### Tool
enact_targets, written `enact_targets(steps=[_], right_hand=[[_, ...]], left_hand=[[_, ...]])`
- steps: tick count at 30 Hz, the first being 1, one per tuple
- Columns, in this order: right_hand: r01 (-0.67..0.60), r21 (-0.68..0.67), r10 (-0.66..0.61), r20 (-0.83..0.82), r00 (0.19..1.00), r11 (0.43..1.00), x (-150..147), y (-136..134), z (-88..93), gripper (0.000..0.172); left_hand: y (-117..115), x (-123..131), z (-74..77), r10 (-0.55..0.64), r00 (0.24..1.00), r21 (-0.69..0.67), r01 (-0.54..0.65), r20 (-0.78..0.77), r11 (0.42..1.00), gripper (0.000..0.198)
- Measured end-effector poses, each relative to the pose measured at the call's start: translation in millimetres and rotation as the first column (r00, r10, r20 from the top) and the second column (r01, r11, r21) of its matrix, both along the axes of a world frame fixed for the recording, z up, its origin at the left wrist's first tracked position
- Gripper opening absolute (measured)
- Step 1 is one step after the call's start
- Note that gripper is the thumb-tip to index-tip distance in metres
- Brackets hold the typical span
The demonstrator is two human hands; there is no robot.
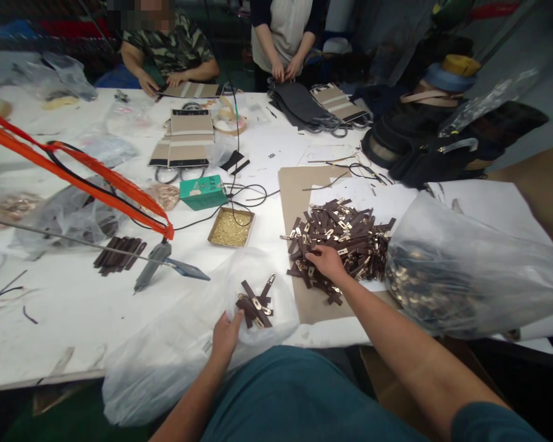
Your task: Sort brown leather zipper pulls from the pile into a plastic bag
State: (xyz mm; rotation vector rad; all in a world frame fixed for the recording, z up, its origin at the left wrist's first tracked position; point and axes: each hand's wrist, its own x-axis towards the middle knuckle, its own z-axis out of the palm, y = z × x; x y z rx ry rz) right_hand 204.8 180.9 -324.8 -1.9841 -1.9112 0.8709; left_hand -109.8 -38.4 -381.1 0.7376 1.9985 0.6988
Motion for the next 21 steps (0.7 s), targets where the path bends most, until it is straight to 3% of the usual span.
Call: enact_targets(steps=[2, 4, 7, 9, 11, 14, 17, 21], right_hand=[[0.104, 0.033, -0.098, -0.162, 0.982, 0.994, -4, -4, 9.3, 0.035], [0.129, -0.037, -0.134, -0.332, 0.934, 0.991, -19, -20, 16.5, 0.04], [-0.108, -0.242, -0.044, -0.546, 0.836, 0.964, -53, -56, 19.0, 0.038], [-0.21, -0.248, 0.034, -0.568, 0.823, 0.946, -67, -75, 15.1, 0.041], [-0.199, -0.156, 0.113, -0.438, 0.892, 0.967, -64, -82, 8.7, 0.045], [-0.188, -0.053, 0.188, 0.001, 0.982, 0.981, -35, -73, -1.8, 0.043], [-0.236, -0.11, 0.26, 0.336, 0.905, 0.966, -10, -58, -11.4, 0.039], [-0.246, -0.121, 0.274, 0.388, 0.88, 0.962, -6, -51, -21.9, 0.027]], left_hand=[[0, -1, -0.9, -0.006, 1.0, 0.003, 0.006, 0.006, 1.0, 0.05], [-1, -1, -1.7, -0.011, 1.0, 0.008, 0.011, 0.013, 1.0, 0.053], [0, -2, -2.1, -0.017, 1.0, 0.008, 0.017, 0.022, 1.0, 0.057], [1, -2, -1.5, -0.016, 1.0, 0.002, 0.016, 0.019, 1.0, 0.059], [2, -3, -0.7, -0.012, 1.0, -0.005, 0.013, 0.018, 1.0, 0.059], [2, -3, 0.6, -0.006, 0.999, -0.002, 0.006, 0.037, 1.0, 0.058], [1, -2, 1.4, 0.005, 0.998, 0.004, -0.005, 0.055, 1.0, 0.057], [0, -2, 2.2, 0.024, 0.997, 0.007, -0.024, 0.072, 1.0, 0.059]])
